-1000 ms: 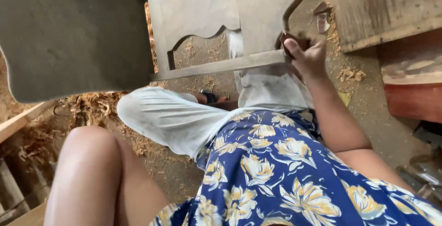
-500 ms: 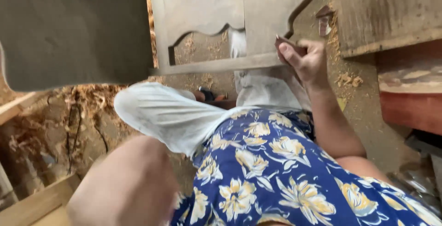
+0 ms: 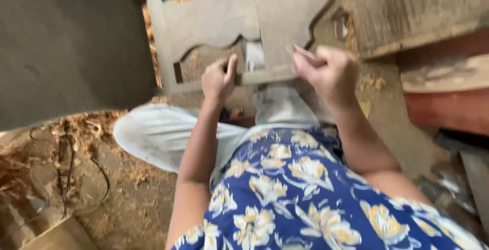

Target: Sand the wooden frame of a chair using sandpaper to smooth the surface

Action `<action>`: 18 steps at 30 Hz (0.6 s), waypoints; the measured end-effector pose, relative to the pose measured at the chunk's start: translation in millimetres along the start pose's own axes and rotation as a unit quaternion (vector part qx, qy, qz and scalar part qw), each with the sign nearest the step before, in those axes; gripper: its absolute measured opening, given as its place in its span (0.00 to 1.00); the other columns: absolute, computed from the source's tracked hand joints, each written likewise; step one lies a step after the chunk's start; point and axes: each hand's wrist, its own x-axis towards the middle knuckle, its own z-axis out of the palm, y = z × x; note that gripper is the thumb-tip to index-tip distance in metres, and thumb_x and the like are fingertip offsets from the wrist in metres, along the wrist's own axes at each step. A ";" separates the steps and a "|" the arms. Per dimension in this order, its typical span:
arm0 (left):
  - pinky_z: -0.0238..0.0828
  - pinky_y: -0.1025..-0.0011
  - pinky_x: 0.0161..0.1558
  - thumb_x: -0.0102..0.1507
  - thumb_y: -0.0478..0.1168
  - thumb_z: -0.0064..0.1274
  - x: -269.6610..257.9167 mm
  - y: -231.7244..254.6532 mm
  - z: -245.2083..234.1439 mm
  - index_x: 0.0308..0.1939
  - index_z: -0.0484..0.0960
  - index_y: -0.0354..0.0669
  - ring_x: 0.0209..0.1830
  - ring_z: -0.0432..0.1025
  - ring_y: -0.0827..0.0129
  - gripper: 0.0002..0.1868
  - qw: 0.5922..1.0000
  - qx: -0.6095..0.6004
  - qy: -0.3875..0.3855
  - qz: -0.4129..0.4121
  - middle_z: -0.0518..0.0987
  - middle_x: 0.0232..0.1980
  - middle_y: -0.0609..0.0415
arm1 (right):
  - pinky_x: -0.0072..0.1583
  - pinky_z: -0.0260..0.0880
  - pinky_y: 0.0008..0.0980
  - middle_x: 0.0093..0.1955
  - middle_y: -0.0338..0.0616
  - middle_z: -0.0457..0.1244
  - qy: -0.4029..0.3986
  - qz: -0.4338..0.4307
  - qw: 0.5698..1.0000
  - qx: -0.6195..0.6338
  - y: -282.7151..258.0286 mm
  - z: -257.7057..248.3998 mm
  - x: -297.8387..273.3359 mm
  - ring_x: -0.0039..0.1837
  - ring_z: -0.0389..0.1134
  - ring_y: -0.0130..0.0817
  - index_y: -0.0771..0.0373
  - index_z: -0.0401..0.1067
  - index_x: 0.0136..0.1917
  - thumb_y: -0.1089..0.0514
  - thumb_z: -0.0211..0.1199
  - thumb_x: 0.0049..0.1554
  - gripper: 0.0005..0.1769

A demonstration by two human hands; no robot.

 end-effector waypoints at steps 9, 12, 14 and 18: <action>0.67 0.40 0.37 0.71 0.64 0.38 -0.7 -6.6 3.3 0.29 0.77 0.42 0.35 0.75 0.33 0.31 1.000 0.018 0.020 0.003 0.77 0.27 0.37 | 0.38 0.62 0.34 0.22 0.46 0.57 -0.112 0.134 0.983 0.049 14.1 8.7 16.7 0.30 0.61 0.47 0.56 0.61 0.24 0.36 0.75 0.58 0.36; 0.70 0.46 0.38 0.69 0.67 0.37 4.1 -13.2 9.4 0.28 0.77 0.46 0.35 0.75 0.37 0.32 1.000 0.016 0.007 -0.007 0.77 0.27 0.39 | 0.37 0.56 0.31 0.21 0.41 0.55 -0.136 0.159 0.975 0.074 22.7 11.1 22.9 0.29 0.58 0.37 0.54 0.61 0.24 0.33 0.73 0.57 0.35; 0.70 0.47 0.37 0.68 0.68 0.38 7.4 -9.7 3.6 0.27 0.77 0.48 0.35 0.76 0.39 0.32 1.000 0.029 0.012 -0.005 0.76 0.26 0.41 | 0.36 0.55 0.28 0.20 0.39 0.55 -0.138 0.187 0.971 0.056 23.6 -4.2 9.9 0.29 0.59 0.33 0.52 0.63 0.24 0.33 0.73 0.54 0.33; 0.71 0.49 0.37 0.68 0.64 0.40 1.2 -8.5 9.3 0.27 0.78 0.43 0.32 0.76 0.38 0.30 1.000 -0.019 0.010 -0.019 0.78 0.26 0.41 | 0.36 0.54 0.34 0.22 0.49 0.53 -0.136 0.122 0.981 0.068 31.5 7.3 16.5 0.29 0.55 0.36 0.59 0.62 0.25 0.38 0.75 0.56 0.34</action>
